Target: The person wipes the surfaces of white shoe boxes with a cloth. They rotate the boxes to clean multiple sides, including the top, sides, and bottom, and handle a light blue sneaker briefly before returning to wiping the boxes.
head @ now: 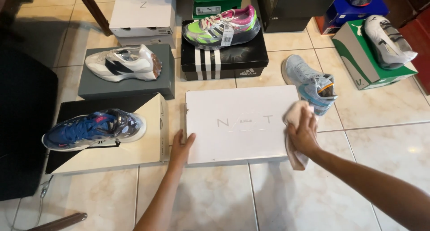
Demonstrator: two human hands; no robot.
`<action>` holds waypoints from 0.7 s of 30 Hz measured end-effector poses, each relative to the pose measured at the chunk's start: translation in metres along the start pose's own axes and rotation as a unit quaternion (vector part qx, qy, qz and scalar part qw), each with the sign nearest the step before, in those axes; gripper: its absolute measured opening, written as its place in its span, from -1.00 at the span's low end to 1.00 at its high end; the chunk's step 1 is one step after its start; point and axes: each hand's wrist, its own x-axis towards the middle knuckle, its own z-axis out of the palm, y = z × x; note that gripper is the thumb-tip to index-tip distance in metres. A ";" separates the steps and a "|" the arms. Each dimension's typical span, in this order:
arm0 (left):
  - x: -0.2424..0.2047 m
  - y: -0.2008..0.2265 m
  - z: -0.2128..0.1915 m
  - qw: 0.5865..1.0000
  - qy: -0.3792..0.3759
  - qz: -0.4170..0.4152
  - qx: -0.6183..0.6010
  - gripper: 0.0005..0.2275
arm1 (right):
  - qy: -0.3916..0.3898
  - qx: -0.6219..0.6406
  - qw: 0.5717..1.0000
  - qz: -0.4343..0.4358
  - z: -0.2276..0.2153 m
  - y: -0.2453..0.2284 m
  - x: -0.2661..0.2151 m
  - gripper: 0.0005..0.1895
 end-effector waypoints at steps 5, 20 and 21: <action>-0.022 -0.049 0.004 0.950 -0.066 -0.152 -0.265 -0.19 | -0.016 0.339 0.922 0.185 -0.038 -0.021 -0.055 -0.20; -0.035 0.073 -0.041 0.966 -0.187 -0.172 0.048 -0.09 | -0.110 0.528 0.814 0.216 -0.143 -0.001 0.018 -0.37; -0.039 0.081 -0.042 0.966 -0.186 -0.170 0.049 -0.09 | -0.109 0.530 0.813 0.215 -0.154 -0.018 0.013 -0.37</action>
